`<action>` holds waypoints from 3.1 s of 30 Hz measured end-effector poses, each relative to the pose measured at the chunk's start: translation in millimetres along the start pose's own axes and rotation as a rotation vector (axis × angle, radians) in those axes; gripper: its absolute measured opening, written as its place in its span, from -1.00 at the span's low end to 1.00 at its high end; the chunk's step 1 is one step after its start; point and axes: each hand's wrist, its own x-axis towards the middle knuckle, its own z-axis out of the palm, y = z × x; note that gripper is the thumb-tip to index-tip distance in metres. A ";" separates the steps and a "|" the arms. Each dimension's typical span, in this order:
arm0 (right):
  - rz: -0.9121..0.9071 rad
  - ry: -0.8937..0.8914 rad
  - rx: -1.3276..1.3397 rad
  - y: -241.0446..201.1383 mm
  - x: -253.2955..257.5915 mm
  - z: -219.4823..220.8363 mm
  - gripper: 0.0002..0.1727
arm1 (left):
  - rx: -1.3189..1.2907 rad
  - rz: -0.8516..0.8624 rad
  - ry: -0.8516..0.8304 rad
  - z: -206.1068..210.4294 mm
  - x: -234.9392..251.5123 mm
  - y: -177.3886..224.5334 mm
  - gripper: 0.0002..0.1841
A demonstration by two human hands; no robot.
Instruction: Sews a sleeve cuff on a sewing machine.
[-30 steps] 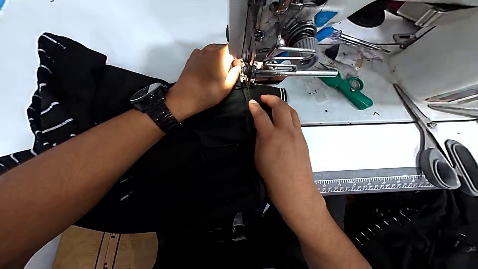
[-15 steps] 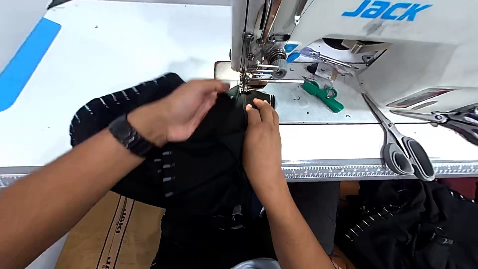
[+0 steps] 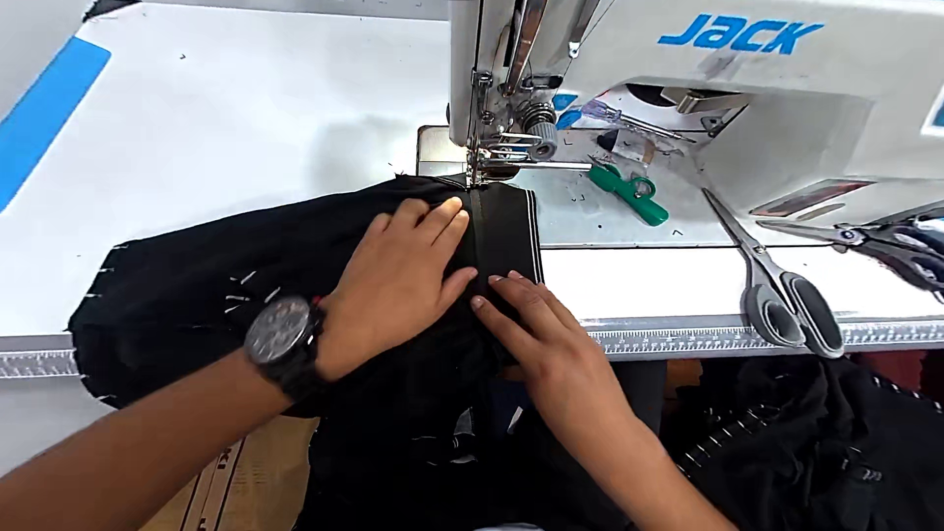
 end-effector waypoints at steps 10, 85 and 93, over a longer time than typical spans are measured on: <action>-0.113 -0.137 -0.003 28.7 19.8 -13.9 -0.42 | 0.059 -0.122 -0.084 4.3 10.1 -21.0 -0.20; -0.003 0.355 0.279 2.6 89.3 7.7 -0.75 | -0.534 -0.366 0.696 -13.1 28.9 -17.8 -0.64; -0.268 0.122 0.263 41.3 74.7 2.5 -0.72 | -0.780 -0.072 -0.151 -79.8 -28.0 -73.1 -0.75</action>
